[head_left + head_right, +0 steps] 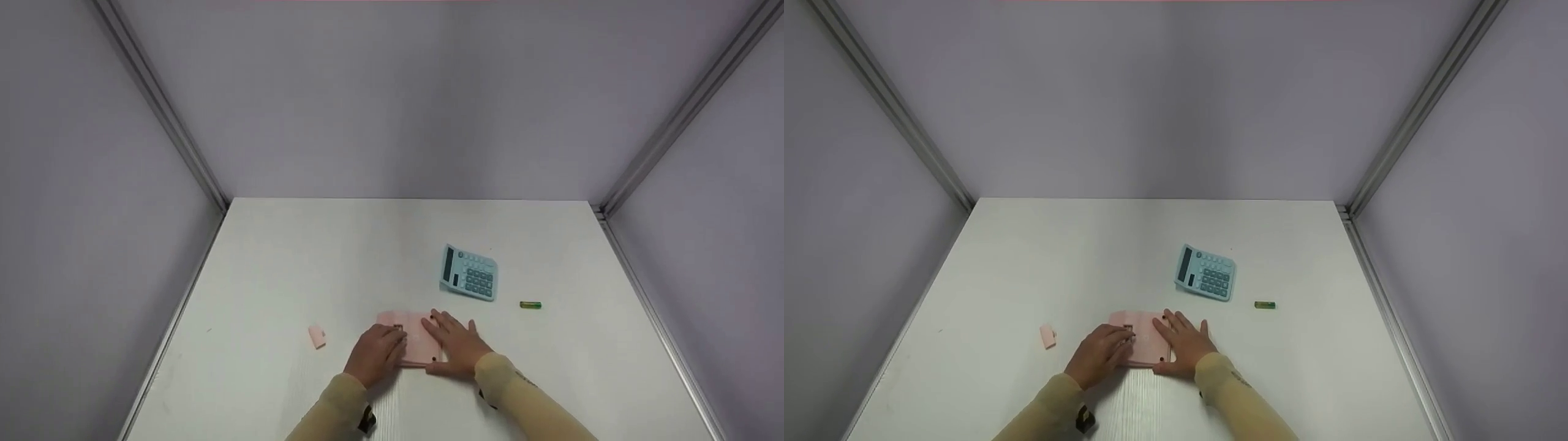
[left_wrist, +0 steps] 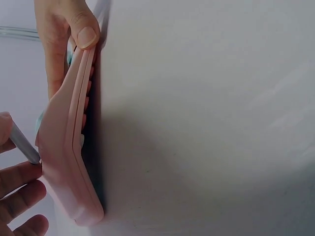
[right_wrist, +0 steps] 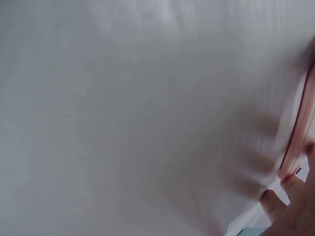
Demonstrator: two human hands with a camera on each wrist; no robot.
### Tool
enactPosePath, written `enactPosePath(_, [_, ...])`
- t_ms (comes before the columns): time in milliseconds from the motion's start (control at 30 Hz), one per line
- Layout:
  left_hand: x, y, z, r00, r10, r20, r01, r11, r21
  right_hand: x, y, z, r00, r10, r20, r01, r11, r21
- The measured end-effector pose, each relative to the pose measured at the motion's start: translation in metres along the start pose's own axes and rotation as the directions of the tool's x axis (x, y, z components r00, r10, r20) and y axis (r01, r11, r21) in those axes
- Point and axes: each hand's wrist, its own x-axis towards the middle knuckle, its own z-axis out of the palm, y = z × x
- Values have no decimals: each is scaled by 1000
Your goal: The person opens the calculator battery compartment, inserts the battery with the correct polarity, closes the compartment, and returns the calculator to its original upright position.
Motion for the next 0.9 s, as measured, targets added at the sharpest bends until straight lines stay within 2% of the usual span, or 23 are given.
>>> enactPosePath(200, [2,-1,3,998,-3,-58,3,1000,6,2,0,-3,1000,-17,-13,17,1000,4])
enactPosePath(467, [3,-1,7,994,-15,-113,19,999,37,2,5,4,999,-31,-22,31,1000,-1])
enactPosePath(667, [7,-4,8,993,-58,-102,64,996,60,2,3,1,1000,-19,-15,19,1000,14])
enactPosePath(900, [11,-6,8,993,-95,-71,97,995,28,1,1,-2,1000,-15,-1,15,1000,10])
